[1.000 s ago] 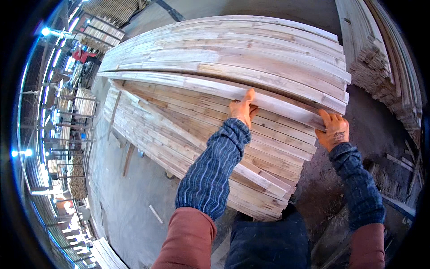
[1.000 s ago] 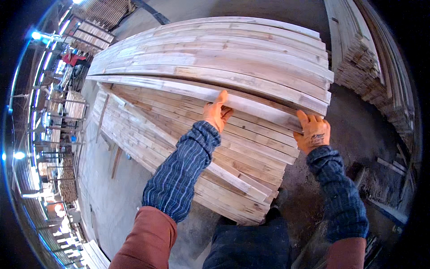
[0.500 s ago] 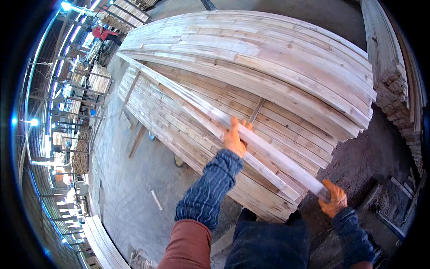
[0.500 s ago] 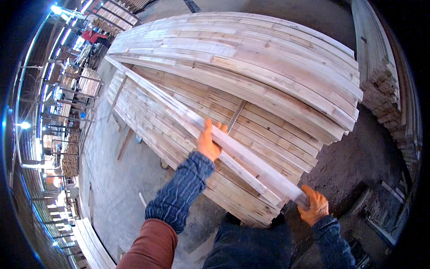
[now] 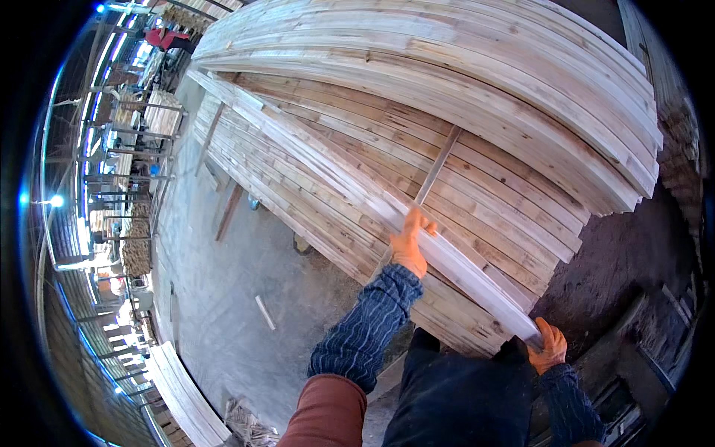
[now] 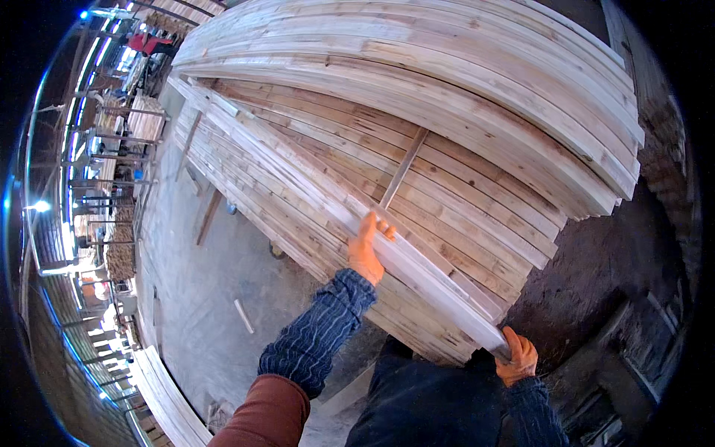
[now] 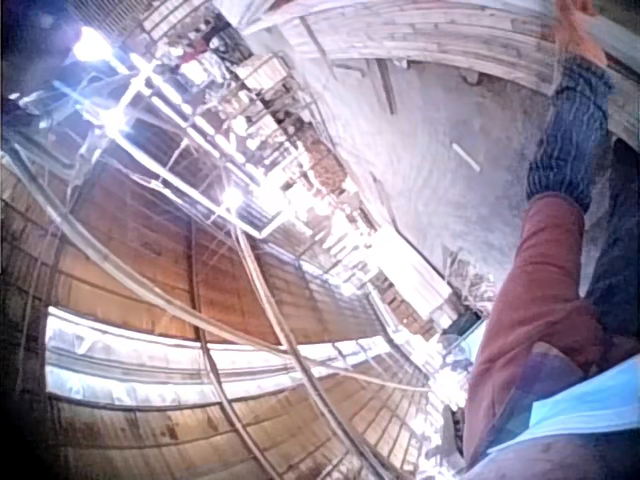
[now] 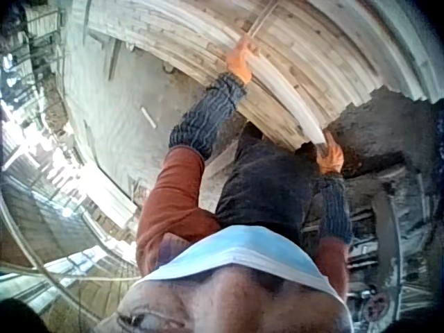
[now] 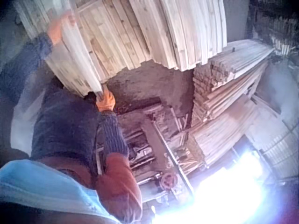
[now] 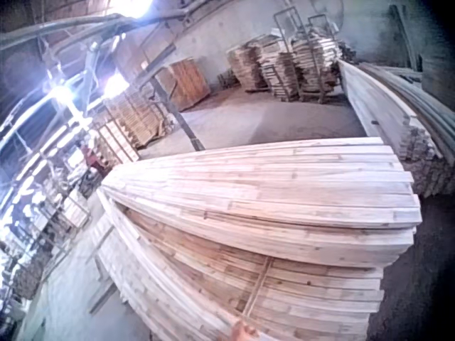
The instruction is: The person picks up wood planks from a stack by hand and feeds them into the rollers of an industrial machine.
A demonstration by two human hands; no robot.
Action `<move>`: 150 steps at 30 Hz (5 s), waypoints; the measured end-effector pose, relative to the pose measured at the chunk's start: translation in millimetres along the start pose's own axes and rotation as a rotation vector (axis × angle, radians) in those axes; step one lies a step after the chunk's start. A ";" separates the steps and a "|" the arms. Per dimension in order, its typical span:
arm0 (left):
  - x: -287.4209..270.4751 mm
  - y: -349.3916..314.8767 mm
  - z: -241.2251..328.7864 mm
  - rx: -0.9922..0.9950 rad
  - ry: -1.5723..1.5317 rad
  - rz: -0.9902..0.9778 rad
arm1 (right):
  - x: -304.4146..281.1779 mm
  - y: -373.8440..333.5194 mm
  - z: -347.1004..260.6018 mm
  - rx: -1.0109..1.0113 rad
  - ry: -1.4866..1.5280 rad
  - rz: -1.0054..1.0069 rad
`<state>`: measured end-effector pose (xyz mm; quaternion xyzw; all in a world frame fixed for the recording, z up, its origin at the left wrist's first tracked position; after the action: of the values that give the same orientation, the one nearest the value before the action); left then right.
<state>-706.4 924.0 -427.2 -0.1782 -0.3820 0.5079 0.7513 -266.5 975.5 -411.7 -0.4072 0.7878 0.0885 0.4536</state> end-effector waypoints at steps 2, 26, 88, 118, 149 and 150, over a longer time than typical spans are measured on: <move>-10.8 9.6 -12.7 -0.009 0.039 -0.037 | 1.1 -10.4 8.2 0.070 -0.039 -0.022; -46.8 38.4 -75.8 0.543 0.722 0.452 | 78.6 81.0 -5.4 0.048 0.086 -0.273; -119.4 -216.4 287.2 1.031 1.808 -0.654 | -160.0 -113.9 -340.5 0.142 -0.471 -0.425; -50.3 -441.9 135.5 1.280 2.327 -1.520 | -150.9 -536.8 -149.9 0.706 -0.542 0.316; -97.1 -534.8 76.6 1.121 2.081 -1.342 | -141.1 -545.4 -141.7 0.350 -0.355 0.286; -99.1 -545.3 70.0 1.068 2.112 -1.346 | -142.0 -524.6 -166.1 0.258 -0.339 0.188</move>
<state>-436.5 597.2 -63.4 0.0505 0.5993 -0.2466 0.7599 42.0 628.3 -84.2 -0.2500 0.7396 0.0960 0.6174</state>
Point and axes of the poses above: each hand's wrist, its own y-axis towards the middle knuckle, its own x-axis out of the palm, z = x × y, the point moved 2 cm from there along y, towards the middle knuckle, and after that the axes turned 3 degrees about -z, right-handed, at the moved point
